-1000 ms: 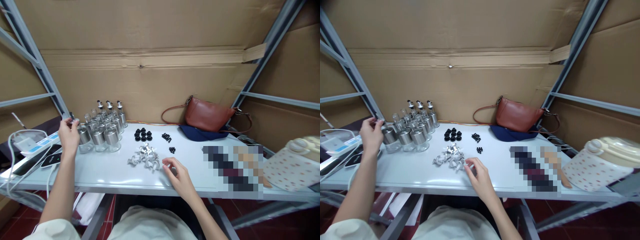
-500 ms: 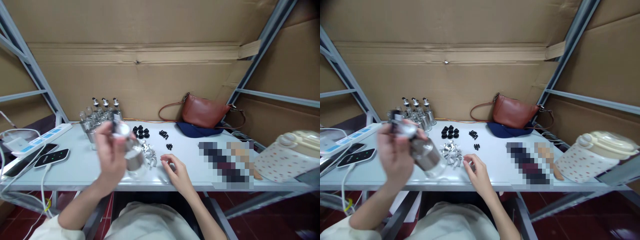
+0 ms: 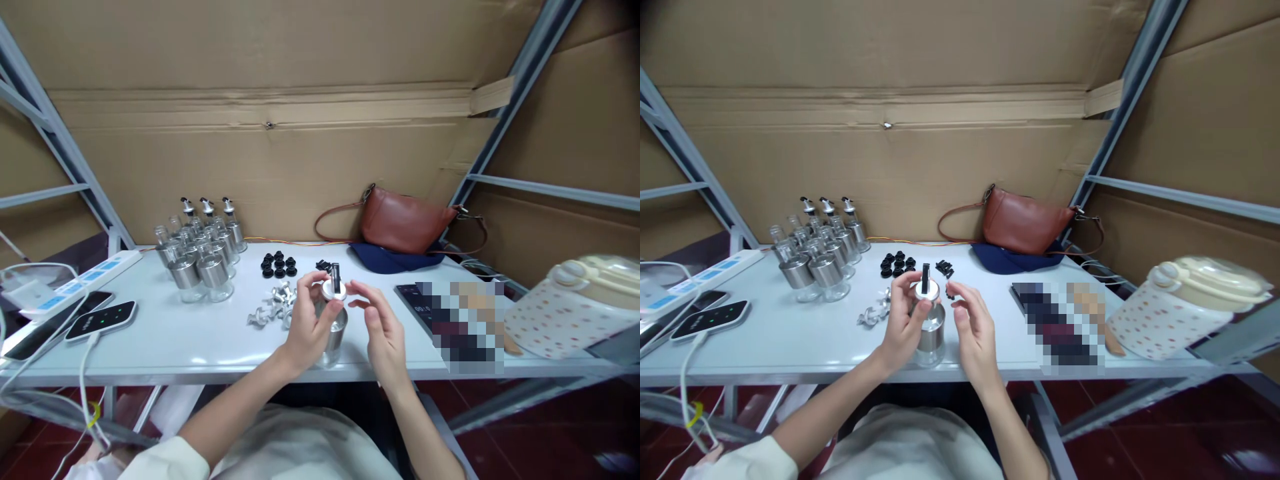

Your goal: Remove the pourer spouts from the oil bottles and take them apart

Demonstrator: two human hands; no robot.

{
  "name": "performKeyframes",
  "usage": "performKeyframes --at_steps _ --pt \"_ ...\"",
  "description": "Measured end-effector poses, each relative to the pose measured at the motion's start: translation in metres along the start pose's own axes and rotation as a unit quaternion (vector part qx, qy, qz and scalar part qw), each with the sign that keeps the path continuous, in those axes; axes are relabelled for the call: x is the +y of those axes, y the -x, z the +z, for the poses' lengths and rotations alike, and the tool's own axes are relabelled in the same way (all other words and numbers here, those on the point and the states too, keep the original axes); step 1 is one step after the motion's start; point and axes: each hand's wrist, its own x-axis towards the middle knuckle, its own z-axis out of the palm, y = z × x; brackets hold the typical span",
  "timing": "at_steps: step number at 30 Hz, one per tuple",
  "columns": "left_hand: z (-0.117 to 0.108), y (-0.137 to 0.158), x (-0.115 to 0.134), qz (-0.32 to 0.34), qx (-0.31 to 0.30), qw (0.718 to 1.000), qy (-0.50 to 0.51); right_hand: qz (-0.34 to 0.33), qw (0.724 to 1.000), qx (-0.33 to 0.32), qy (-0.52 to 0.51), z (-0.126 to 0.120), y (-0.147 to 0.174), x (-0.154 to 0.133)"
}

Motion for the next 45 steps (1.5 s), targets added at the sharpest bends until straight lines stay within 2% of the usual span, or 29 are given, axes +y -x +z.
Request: performKeyframes --at_steps 4,11,22,32,35,41,45 --pt "0.001 0.000 -0.001 0.001 -0.011 1.000 0.014 -0.063 0.996 -0.058 0.025 0.004 -0.011 -0.020" --pt "-0.003 -0.002 0.008 0.013 -0.032 0.998 -0.051 -0.056 0.994 -0.081 0.056 0.017 -0.014 -0.024" --pt "0.003 0.002 -0.007 0.048 -0.002 0.996 -0.075 -0.129 0.987 -0.051 0.077 0.024 -0.011 -0.013" --pt "0.002 0.001 -0.009 0.057 0.003 0.995 -0.076 -0.184 0.976 -0.025 0.117 0.025 -0.013 -0.016" --pt "0.004 0.000 -0.006 0.045 0.004 0.996 -0.073 -0.166 0.980 -0.015 0.112 0.025 -0.016 -0.019" --pt "0.005 0.000 0.000 0.005 0.023 0.997 -0.079 -0.066 0.995 0.003 0.080 0.026 -0.024 -0.032" --pt "0.005 0.001 0.000 0.013 0.028 0.996 -0.078 -0.061 0.994 -0.010 0.086 0.030 -0.027 -0.036"
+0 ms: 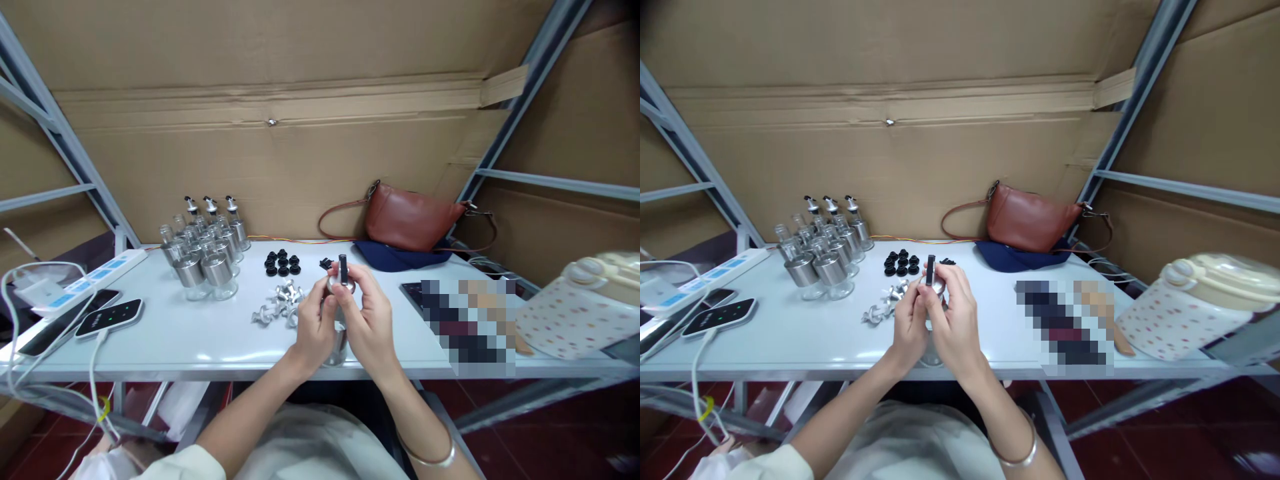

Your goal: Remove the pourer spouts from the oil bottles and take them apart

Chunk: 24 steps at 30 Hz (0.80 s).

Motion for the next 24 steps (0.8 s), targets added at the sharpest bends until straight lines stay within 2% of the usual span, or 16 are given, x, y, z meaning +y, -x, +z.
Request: performKeyframes --at_steps 5,7,9,12,15,18,20,24 --pt "0.000 0.001 -0.001 -0.002 0.004 1.000 0.010 -0.036 0.997 -0.001 0.074 0.004 -0.003 0.002" --pt "0.001 0.001 -0.002 0.001 0.003 1.000 0.014 -0.029 0.996 -0.001 0.081 0.005 -0.003 0.001" --pt "0.001 0.001 -0.003 0.007 0.003 1.000 0.015 0.004 0.999 -0.006 0.049 0.006 -0.005 0.000" --pt "0.001 0.002 -0.003 0.019 0.006 1.000 0.009 0.098 0.994 -0.001 -0.055 0.005 -0.008 0.000" --pt "0.000 0.002 -0.002 0.034 0.005 0.999 0.005 0.206 0.964 0.003 -0.166 0.004 -0.013 0.004" --pt "0.001 0.001 -0.001 0.042 0.001 0.999 0.010 0.240 0.941 0.006 -0.239 0.001 -0.015 0.009" --pt "0.002 0.002 0.000 0.036 -0.006 0.999 0.017 0.229 0.929 0.057 -0.285 -0.002 -0.014 0.012" --pt "-0.001 0.001 0.008 -0.006 -0.005 0.999 0.053 0.233 0.886 0.197 -0.349 -0.008 -0.006 0.023"
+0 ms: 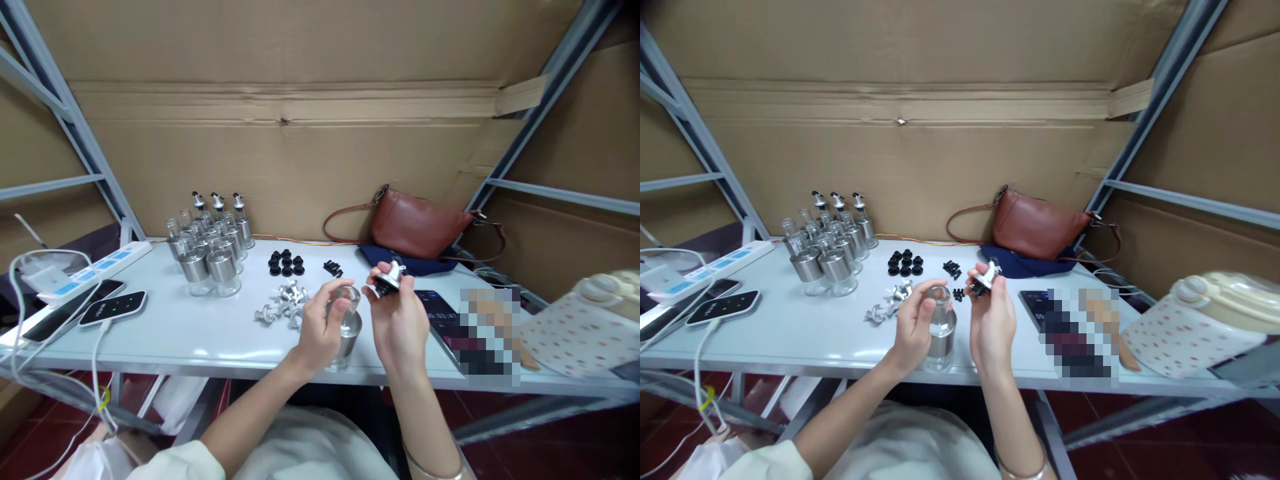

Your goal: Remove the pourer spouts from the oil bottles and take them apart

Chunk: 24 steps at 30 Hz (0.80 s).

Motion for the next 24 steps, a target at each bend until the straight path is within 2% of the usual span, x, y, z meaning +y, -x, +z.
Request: performKeyframes --at_steps 3,6,9,10,11,13,16,18,19,21,24 --pt "-0.018 -0.010 0.019 0.028 0.035 0.998 0.047 0.011 0.999 0.024 0.022 -0.014 0.001 0.012" --pt "-0.057 -0.033 0.046 0.147 0.093 0.984 0.019 0.004 0.993 0.019 0.113 -0.027 0.005 0.031" --pt "-0.115 -0.063 0.068 0.295 0.187 0.936 -0.044 -0.018 0.975 -0.012 0.223 -0.034 0.013 0.048" --pt "-0.137 -0.073 0.072 0.330 0.193 0.921 -0.074 -0.028 0.967 -0.022 0.251 -0.034 0.016 0.053" --pt "-0.160 -0.081 0.074 0.364 0.206 0.903 -0.099 -0.038 0.962 -0.031 0.270 -0.034 0.018 0.056" --pt "-0.205 -0.096 0.072 0.386 0.256 0.875 -0.138 -0.055 0.956 -0.048 0.284 -0.032 0.022 0.060" --pt "-0.264 -0.107 0.052 0.338 0.317 0.859 -0.215 -0.074 0.953 -0.077 0.283 -0.031 0.023 0.062" --pt "-0.292 -0.106 0.033 0.234 0.359 0.860 -0.276 -0.085 0.949 -0.089 0.290 -0.031 0.022 0.063" --pt "-0.302 -0.104 0.022 0.192 0.376 0.855 -0.302 -0.088 0.947 -0.094 0.294 -0.031 0.022 0.063" --pt "-0.314 -0.097 0.001 0.123 0.370 0.849 -0.356 -0.090 0.944 -0.102 0.301 -0.032 0.021 0.064" --pt "-0.322 -0.087 -0.023 0.061 0.343 0.847 -0.402 -0.086 0.941 -0.117 0.305 -0.032 0.022 0.065"
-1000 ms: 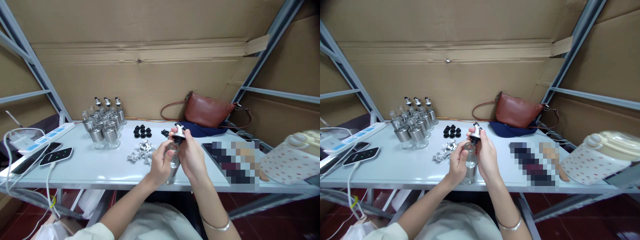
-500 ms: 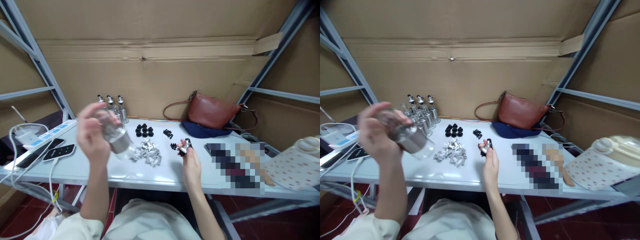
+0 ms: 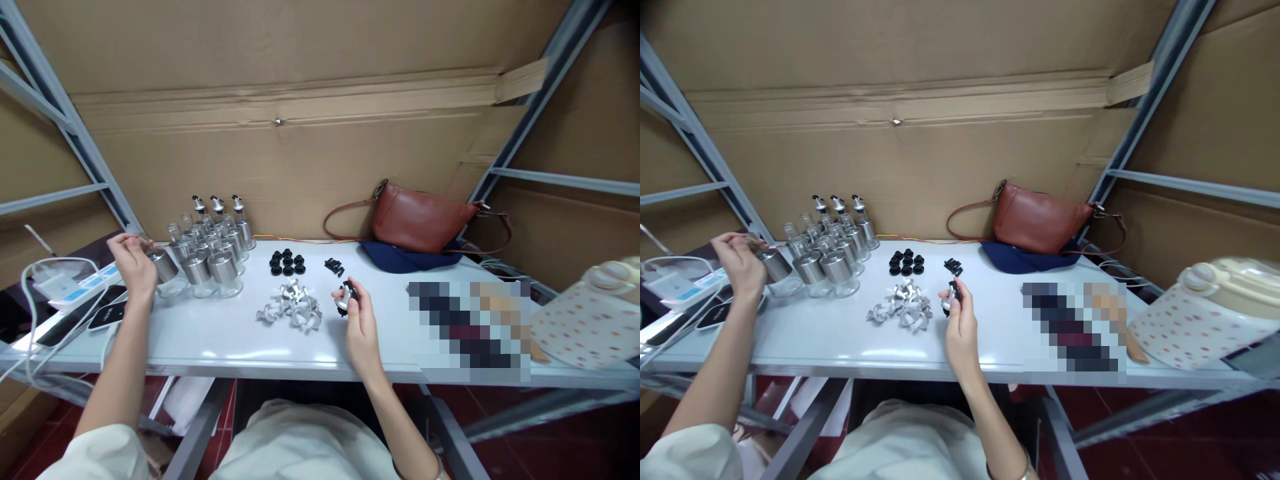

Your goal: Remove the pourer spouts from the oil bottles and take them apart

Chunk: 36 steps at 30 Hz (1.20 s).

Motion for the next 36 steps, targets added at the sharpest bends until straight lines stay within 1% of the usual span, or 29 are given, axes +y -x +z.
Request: performKeyframes --at_steps 3,8,12,14,16,17,18,19,20,21,22,23,24,25,26,27,28,29,31,34,36 --pt "0.004 0.008 -0.012 -0.001 -0.021 1.000 -0.018 0.003 1.000 -0.014 -0.003 0.001 0.001 -0.001" --pt "0.010 0.014 -0.021 0.013 -0.040 0.998 -0.049 0.015 1.000 -0.025 -0.012 0.001 0.002 -0.002" --pt "0.013 0.014 -0.029 0.034 -0.036 0.997 -0.059 0.026 0.999 -0.030 -0.022 0.000 0.003 0.000" --pt "0.012 0.014 -0.027 0.046 -0.026 0.997 -0.064 0.031 0.999 -0.032 -0.030 -0.001 0.003 0.000" --pt "0.013 0.018 -0.015 0.073 0.008 0.995 -0.073 0.037 0.998 -0.031 -0.036 -0.001 0.002 0.000" --pt "0.015 0.022 -0.003 0.095 0.028 0.992 -0.074 0.040 0.998 -0.031 -0.036 -0.001 0.002 0.000" --pt "0.018 0.030 0.013 0.135 0.061 0.986 -0.074 0.040 0.998 -0.031 -0.035 0.000 0.002 -0.001" --pt "0.023 0.040 0.032 0.181 0.072 0.979 -0.054 0.040 0.998 -0.034 -0.032 0.001 0.002 -0.003" --pt "0.029 0.052 0.053 0.228 0.062 0.971 -0.017 0.037 0.998 -0.039 -0.029 0.003 0.002 -0.005" --pt "0.036 0.067 0.075 0.290 0.031 0.956 0.029 0.031 0.998 -0.046 -0.026 0.005 0.003 -0.008" --pt "0.044 0.082 0.096 0.344 -0.043 0.935 0.073 0.022 0.998 -0.056 -0.023 0.007 0.003 -0.010" --pt "0.053 0.098 0.115 0.380 -0.148 0.907 0.105 0.010 0.997 -0.067 -0.019 0.009 0.004 -0.013" --pt "0.063 0.114 0.131 0.419 -0.238 0.866 0.133 -0.003 0.997 -0.076 -0.013 0.011 0.005 -0.015" --pt "0.072 0.128 0.143 0.452 -0.298 0.827 0.151 -0.017 0.996 -0.082 -0.003 0.013 0.006 -0.016" --pt "0.081 0.139 0.150 0.488 -0.339 0.787 0.167 -0.029 0.996 -0.082 0.007 0.014 0.007 -0.017" --pt "0.090 0.149 0.154 0.510 -0.373 0.756 0.171 -0.036 0.996 -0.078 0.015 0.015 0.008 -0.017" --pt "0.097 0.156 0.155 0.513 -0.401 0.740 0.170 -0.039 0.996 -0.073 0.019 0.015 0.008 -0.017" --pt "0.102 0.161 0.153 0.505 -0.422 0.733 0.169 -0.039 0.997 -0.067 0.019 0.015 0.009 -0.016" --pt "0.107 0.166 0.147 0.481 -0.453 0.733 0.162 -0.037 0.997 -0.061 0.013 0.015 0.010 -0.014" --pt "0.102 0.167 0.141 0.460 -0.472 0.738 0.146 -0.039 0.997 -0.062 0.009 0.015 0.011 -0.013" --pt "0.096 0.168 0.142 0.440 -0.479 0.748 0.133 -0.038 0.997 -0.065 0.010 0.015 0.012 -0.013"
